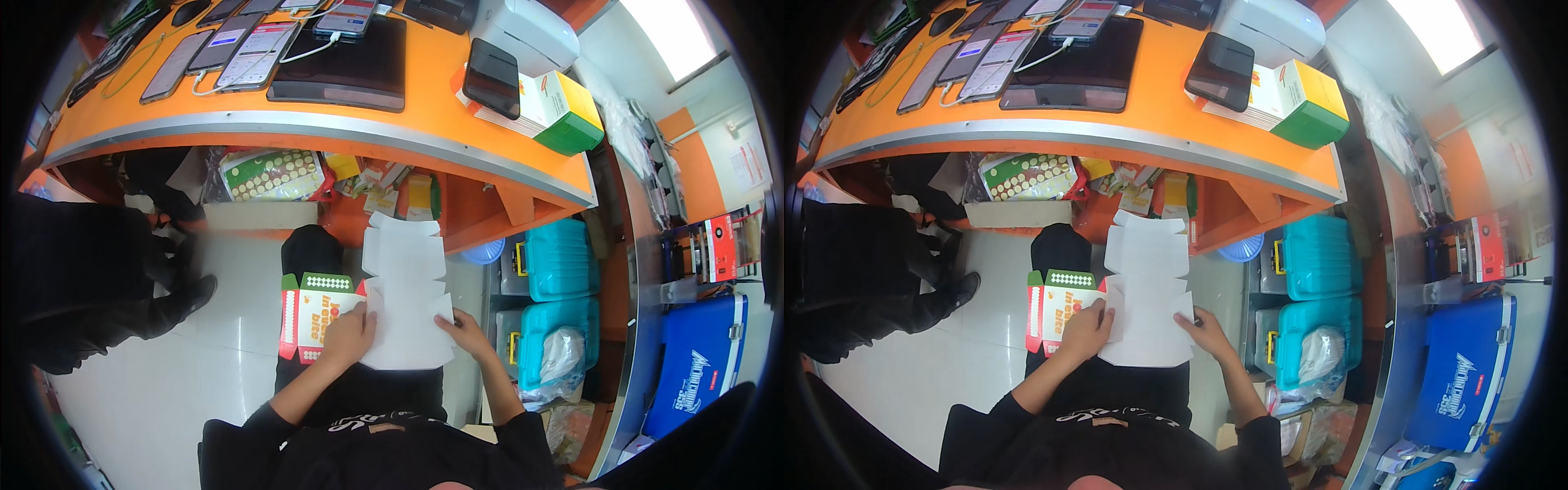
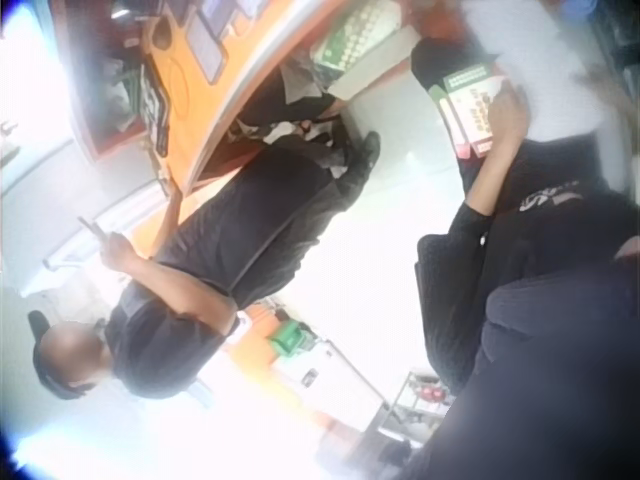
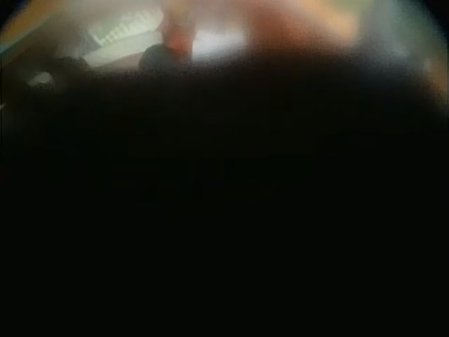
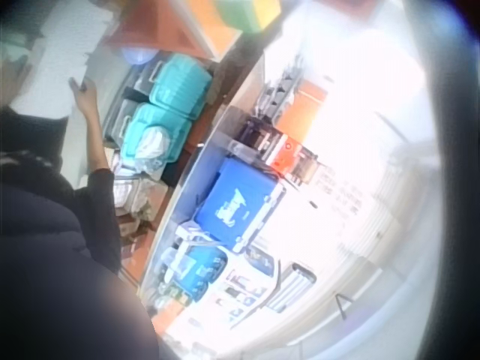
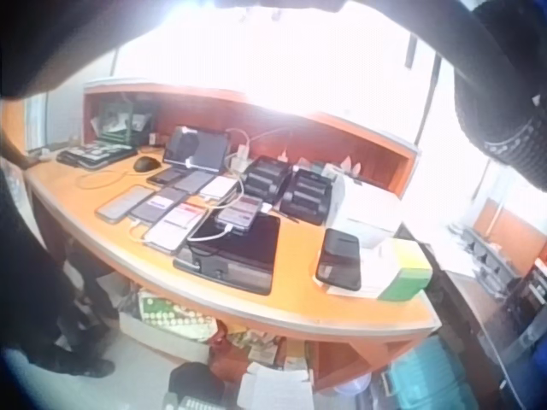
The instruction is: The person sits on the floor and repeatedly folds small rectangular boxes from flat paper, then places them on the orange counter. The person handles multiple boxes one at a time, folding edges and tucking flaps to form closed boxes.
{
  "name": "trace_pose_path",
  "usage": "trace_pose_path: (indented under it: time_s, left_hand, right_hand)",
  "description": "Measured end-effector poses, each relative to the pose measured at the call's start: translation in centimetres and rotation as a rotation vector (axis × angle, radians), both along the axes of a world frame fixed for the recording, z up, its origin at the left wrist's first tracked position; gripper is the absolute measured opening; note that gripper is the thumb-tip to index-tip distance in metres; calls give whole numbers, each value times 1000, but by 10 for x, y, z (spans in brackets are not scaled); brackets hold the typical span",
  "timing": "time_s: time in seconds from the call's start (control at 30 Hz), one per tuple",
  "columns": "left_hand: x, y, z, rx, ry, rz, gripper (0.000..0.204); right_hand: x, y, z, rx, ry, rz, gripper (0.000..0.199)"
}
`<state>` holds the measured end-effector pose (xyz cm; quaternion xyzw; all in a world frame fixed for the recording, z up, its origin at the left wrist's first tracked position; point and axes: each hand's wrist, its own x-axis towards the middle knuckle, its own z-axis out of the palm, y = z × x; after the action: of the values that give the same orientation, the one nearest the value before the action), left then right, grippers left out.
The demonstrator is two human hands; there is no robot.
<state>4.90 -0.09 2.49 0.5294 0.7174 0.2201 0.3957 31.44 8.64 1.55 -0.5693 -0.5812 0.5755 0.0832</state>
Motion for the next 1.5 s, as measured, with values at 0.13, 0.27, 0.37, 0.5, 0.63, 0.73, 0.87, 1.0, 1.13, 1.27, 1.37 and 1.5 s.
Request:
trace_pose_path:
  time_s: [0.13,0.27,0.37,0.5,0.63,0.73,0.87,1.0,1.13,1.27,1.37,1.5]
  left_hand:
    - [-4,-20,5,-19,15,-41,41]
    - [3,-44,11,-77,-42,-19,49]
    - [7,-58,12,25,23,-59,54]
    - [10,-65,10,137,98,-32,56]
    - [2,-66,4,-86,-301,112,53]
    - [1,-67,-3,-234,-508,121,50]
    - [10,-70,-10,-170,-516,121,45]
    - [17,-69,-8,-115,-603,245,41]
    - [19,-64,5,-16,-312,254,33]
    - [15,-63,15,131,62,171,24]
    - [12,-64,10,154,146,9,18]
    - [21,-62,-14,313,358,-195,14]
  right_hand:
    - [1,-36,6,-21,-147,32,44]
    - [2,-67,14,-97,-15,-185,42]
    - [-4,-90,15,-146,47,-253,40]
    - [-17,-114,12,-233,206,-499,33]
    - [-16,-118,16,-280,414,-604,28]
    - [-15,-115,20,-207,331,-486,27]
    - [-22,-114,21,-149,335,-546,24]
    - [-32,-115,15,-150,388,-605,24]
    - [-43,-115,10,-4,295,-531,27]
    - [-59,-119,12,79,226,-459,30]
    - [-65,-121,17,115,174,-408,33]
    - [-63,-120,18,188,48,-296,34]
